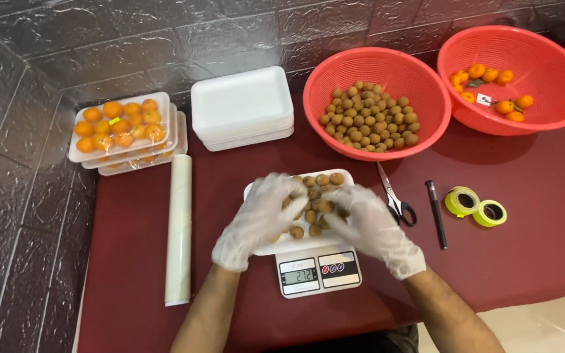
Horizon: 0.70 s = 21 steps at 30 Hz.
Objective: A person wearing gloves is picking longans from a red basket and arranging them onto a white tray on a digital scale to reach a target weight.
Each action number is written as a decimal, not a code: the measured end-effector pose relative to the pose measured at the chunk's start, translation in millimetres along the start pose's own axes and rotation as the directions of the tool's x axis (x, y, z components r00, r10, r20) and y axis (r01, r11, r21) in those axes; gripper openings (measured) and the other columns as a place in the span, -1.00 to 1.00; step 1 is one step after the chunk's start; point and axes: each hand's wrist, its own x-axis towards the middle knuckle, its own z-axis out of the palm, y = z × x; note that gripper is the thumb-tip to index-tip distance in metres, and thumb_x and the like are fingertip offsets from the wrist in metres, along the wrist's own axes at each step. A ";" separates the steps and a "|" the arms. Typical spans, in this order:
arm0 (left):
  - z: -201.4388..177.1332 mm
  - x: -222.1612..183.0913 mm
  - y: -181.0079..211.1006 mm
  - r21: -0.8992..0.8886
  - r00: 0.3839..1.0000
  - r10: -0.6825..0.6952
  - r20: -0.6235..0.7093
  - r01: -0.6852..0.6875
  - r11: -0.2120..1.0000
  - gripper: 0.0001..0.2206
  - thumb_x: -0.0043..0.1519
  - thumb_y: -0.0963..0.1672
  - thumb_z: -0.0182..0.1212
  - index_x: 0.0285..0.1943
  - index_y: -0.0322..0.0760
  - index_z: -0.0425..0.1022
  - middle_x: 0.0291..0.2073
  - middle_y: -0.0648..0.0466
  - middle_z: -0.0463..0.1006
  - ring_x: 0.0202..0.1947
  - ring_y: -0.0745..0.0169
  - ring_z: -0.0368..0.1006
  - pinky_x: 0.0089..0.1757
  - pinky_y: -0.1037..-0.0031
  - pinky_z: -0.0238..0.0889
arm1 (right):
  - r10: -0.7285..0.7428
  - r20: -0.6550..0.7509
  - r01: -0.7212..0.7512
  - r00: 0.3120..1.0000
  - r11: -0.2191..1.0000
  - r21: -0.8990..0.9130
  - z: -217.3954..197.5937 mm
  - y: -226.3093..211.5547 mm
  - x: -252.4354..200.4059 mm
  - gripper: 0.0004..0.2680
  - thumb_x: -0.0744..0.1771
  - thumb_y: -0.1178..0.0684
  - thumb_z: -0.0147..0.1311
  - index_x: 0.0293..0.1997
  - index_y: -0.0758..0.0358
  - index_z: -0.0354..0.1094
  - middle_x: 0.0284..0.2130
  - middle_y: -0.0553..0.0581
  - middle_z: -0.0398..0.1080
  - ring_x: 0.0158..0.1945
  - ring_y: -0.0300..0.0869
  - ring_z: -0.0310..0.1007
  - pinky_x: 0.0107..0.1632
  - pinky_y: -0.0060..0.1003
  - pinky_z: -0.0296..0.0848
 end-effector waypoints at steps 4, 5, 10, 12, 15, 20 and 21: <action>65.9 -44.7 -47.7 0.145 0.967 0.168 -0.193 -0.141 0.979 -0.83 0.21 -0.01 0.29 -0.17 -0.08 0.58 -0.21 0.09 0.56 0.02 0.04 0.47 0.00 0.19 0.30 | -0.091 0.090 0.098 0.992 0.992 -0.081 30.9 4.0 -13.3 -0.76 0.27 -0.07 0.27 0.01 0.01 0.47 -0.23 0.08 0.48 -0.05 -0.01 0.51 0.01 -0.10 0.45; 79.4 -49.6 -52.4 0.246 0.966 0.162 -0.202 -0.110 0.963 -0.79 0.19 0.03 0.26 -0.11 -0.04 0.55 -0.14 0.14 0.50 0.09 0.10 0.37 0.04 0.18 0.21 | -0.098 0.121 0.114 0.988 0.985 -0.132 34.7 3.2 -14.8 -0.76 0.29 -0.09 0.22 0.02 -0.02 0.44 -0.22 0.04 0.47 -0.03 -0.04 0.49 0.03 -0.11 0.42; 110.5 -51.3 -66.2 0.389 0.972 0.074 -0.224 0.019 0.921 -0.80 0.12 0.00 0.25 -0.14 0.00 0.49 -0.07 0.21 0.38 0.15 0.18 0.21 0.07 0.09 0.04 | -0.102 0.170 0.147 0.980 0.950 -0.275 51.6 -1.0 -14.5 -0.80 0.30 -0.15 0.16 -0.04 -0.07 0.40 -0.23 -0.04 0.39 -0.06 -0.11 0.42 -0.02 -0.17 0.35; 108.8 -50.8 -63.6 0.384 0.977 0.057 -0.205 0.027 0.923 -0.82 0.11 0.01 0.24 -0.20 -0.01 0.49 -0.09 0.19 0.38 0.13 0.16 0.22 0.06 0.04 0.04 | -0.065 0.154 0.116 0.986 0.927 -0.357 58.1 2.0 -16.6 -0.80 0.29 -0.19 0.18 -0.07 -0.10 0.38 -0.24 -0.07 0.37 -0.06 -0.14 0.38 -0.02 -0.18 0.31; 113.3 -50.4 -65.8 0.410 0.976 0.085 -0.201 0.005 0.912 -0.76 0.08 0.03 0.30 -0.17 -0.03 0.50 -0.07 0.18 0.38 0.13 0.14 0.22 0.06 0.04 0.00 | -0.033 0.164 0.090 0.986 0.931 -0.353 67.9 10.3 -16.0 -0.81 0.30 -0.20 0.17 -0.11 -0.09 0.40 -0.29 -0.08 0.35 -0.10 -0.14 0.39 -0.05 -0.18 0.32; 117.8 -50.6 -77.4 0.411 0.972 0.115 -0.207 -0.020 0.912 -0.80 0.11 0.02 0.25 -0.21 -0.04 0.49 -0.07 0.17 0.38 0.14 0.16 0.22 0.06 0.01 -0.01 | -0.012 0.235 0.111 0.972 0.904 -0.413 64.4 3.7 -8.6 -0.83 0.27 -0.19 0.20 -0.20 -0.06 0.42 -0.35 -0.04 0.35 -0.15 -0.09 0.40 -0.08 -0.16 0.37; 118.1 -51.3 -79.2 0.413 0.971 0.134 -0.197 -0.042 0.910 -0.81 0.12 0.02 0.23 -0.23 -0.05 0.49 -0.07 0.16 0.38 0.16 0.16 0.21 0.06 0.01 0.00 | 0.006 0.273 0.118 0.962 0.892 -0.437 63.7 1.2 -7.3 -0.85 0.28 -0.18 0.18 -0.25 -0.05 0.41 -0.37 -0.05 0.36 -0.16 -0.11 0.41 -0.07 -0.17 0.37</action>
